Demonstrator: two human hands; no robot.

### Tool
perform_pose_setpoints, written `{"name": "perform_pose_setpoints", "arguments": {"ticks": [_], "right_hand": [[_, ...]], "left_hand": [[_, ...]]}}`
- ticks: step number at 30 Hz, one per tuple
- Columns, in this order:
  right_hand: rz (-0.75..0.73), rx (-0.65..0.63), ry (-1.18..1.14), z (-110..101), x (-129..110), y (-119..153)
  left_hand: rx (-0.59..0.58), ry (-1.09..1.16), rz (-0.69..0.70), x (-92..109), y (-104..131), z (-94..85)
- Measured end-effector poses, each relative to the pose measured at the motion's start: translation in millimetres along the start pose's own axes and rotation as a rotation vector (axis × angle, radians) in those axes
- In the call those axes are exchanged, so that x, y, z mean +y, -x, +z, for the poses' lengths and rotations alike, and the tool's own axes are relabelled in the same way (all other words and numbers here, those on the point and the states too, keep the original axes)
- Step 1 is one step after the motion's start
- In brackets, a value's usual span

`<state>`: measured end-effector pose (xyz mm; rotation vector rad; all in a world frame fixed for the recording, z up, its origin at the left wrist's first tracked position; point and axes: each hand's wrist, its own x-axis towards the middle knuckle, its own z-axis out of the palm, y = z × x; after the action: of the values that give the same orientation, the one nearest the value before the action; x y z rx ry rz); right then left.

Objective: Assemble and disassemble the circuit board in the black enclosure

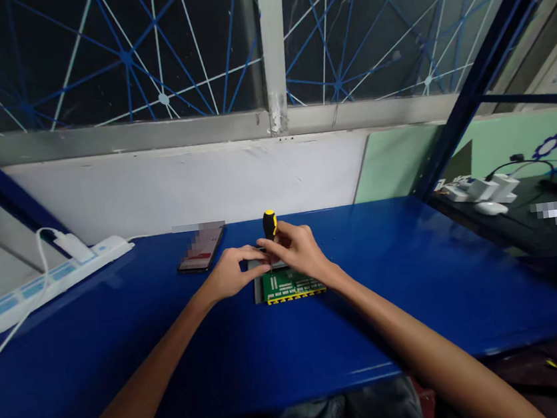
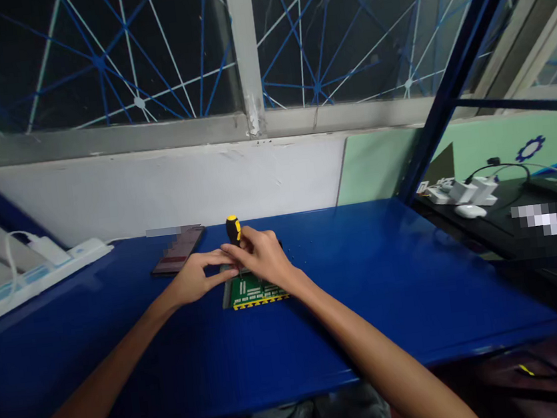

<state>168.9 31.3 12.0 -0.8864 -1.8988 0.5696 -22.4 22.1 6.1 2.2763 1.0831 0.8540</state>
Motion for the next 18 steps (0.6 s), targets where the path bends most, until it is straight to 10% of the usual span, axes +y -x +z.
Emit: {"name": "perform_pose_setpoints", "arguments": {"ticks": [18], "right_hand": [[-0.061,0.031,0.075,0.3,0.2,5.2]], "left_hand": [[0.022,0.014,0.012,-4.7,0.2,11.1]]}}
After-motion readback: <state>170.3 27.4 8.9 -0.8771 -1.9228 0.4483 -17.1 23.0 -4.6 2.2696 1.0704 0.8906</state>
